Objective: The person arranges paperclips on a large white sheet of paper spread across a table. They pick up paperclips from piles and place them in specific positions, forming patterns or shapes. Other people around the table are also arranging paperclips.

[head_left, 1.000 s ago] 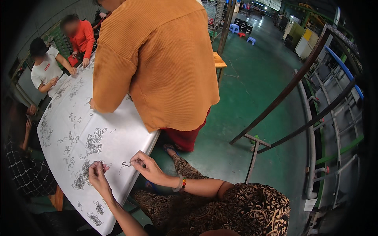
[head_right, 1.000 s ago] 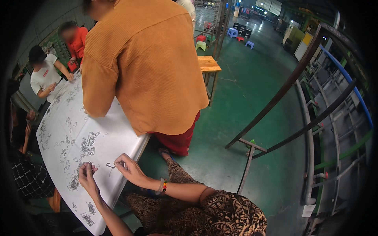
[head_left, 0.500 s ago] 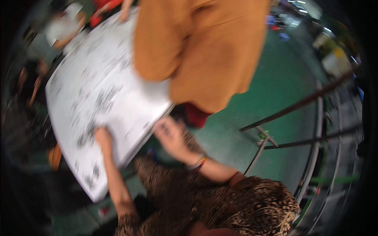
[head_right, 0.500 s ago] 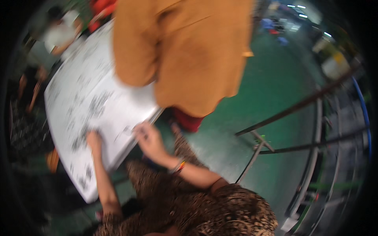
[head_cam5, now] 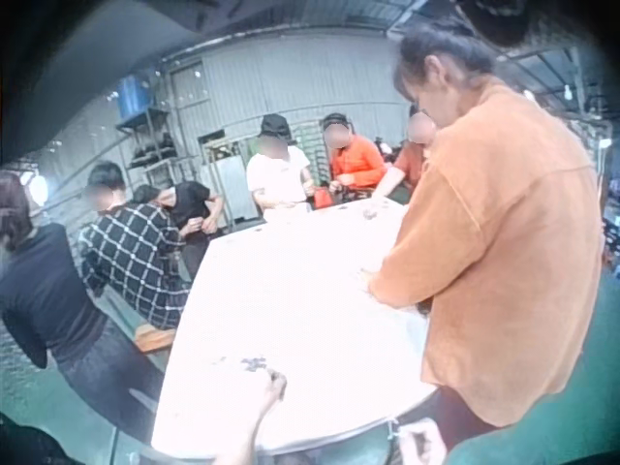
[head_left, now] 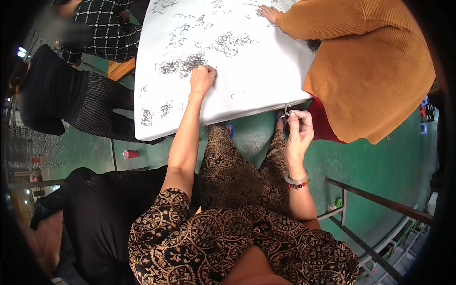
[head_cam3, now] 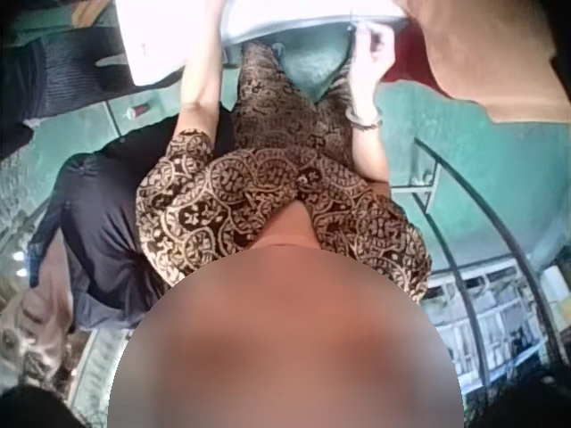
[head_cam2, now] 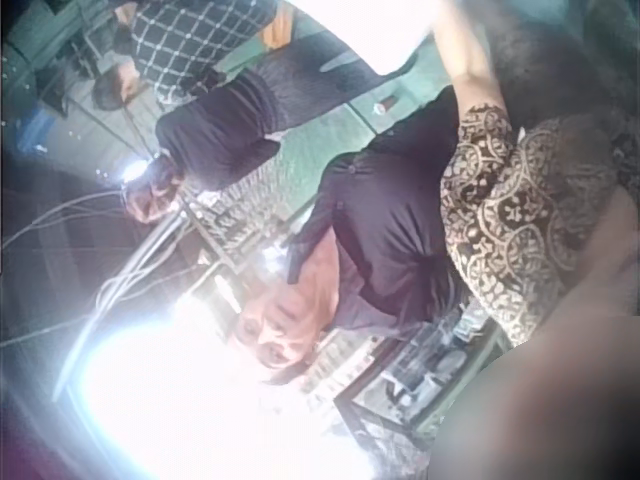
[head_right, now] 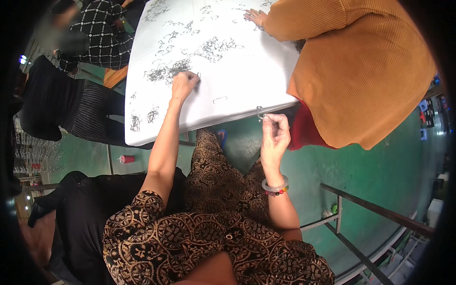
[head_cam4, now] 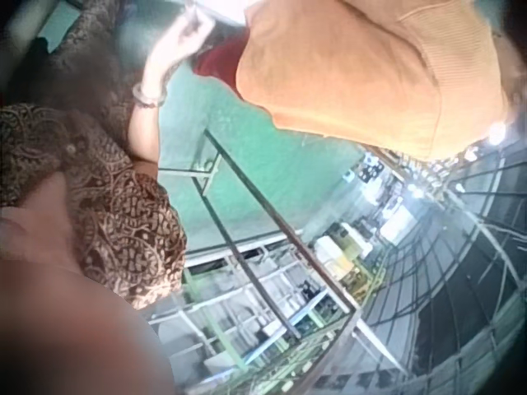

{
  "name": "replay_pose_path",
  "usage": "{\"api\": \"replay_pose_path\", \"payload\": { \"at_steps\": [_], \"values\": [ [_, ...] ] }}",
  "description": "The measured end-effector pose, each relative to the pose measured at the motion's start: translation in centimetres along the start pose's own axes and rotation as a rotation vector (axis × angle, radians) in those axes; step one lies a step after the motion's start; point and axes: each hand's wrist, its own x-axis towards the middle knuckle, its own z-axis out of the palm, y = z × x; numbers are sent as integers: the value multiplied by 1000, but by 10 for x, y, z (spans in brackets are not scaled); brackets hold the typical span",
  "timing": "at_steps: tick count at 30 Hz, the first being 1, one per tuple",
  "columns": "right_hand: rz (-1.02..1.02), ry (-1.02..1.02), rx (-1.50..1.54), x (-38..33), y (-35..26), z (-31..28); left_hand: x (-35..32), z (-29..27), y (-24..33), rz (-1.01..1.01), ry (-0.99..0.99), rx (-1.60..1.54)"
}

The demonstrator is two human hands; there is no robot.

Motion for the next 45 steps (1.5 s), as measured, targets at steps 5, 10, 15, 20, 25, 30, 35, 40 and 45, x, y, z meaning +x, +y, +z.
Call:
{"api": "replay_pose_path", "payload": {
  "at_steps": [5, 10, 15, 20, 25, 30, 35, 40, 45],
  "values": [
    [54, -32, 62, -1, 4, 0, -28, -37, 57, -49, -344, -614],
    [93, -28, 38, -3, 6, 2, -123, -43, 126, 238, -460, -1082],
    [18, -26, 10, -7, 4, 10, -150, -30, 150, 168, -335, -1076],
    [-140, -79, -152, -10, 3, 14, -152, -23, 153, 149, -263, -1250],
    [-41, -41, -138, 24, 11, 6, -149, -31, 143, 205, -255, -1156],
    [-134, -441, -492, 123, 63, 44, -150, -36, 135, 157, -306, -1082],
    [-419, -683, -666, 190, 129, 132, -151, -31, 125, 132, -251, -1090],
    [-408, -725, -858, 212, 158, 163, -149, -32, 114, 147, -233, -1019],
    [-213, -674, -744, 201, 152, 136, -151, -34, 108, 114, -240, -1046]
  ]
}}
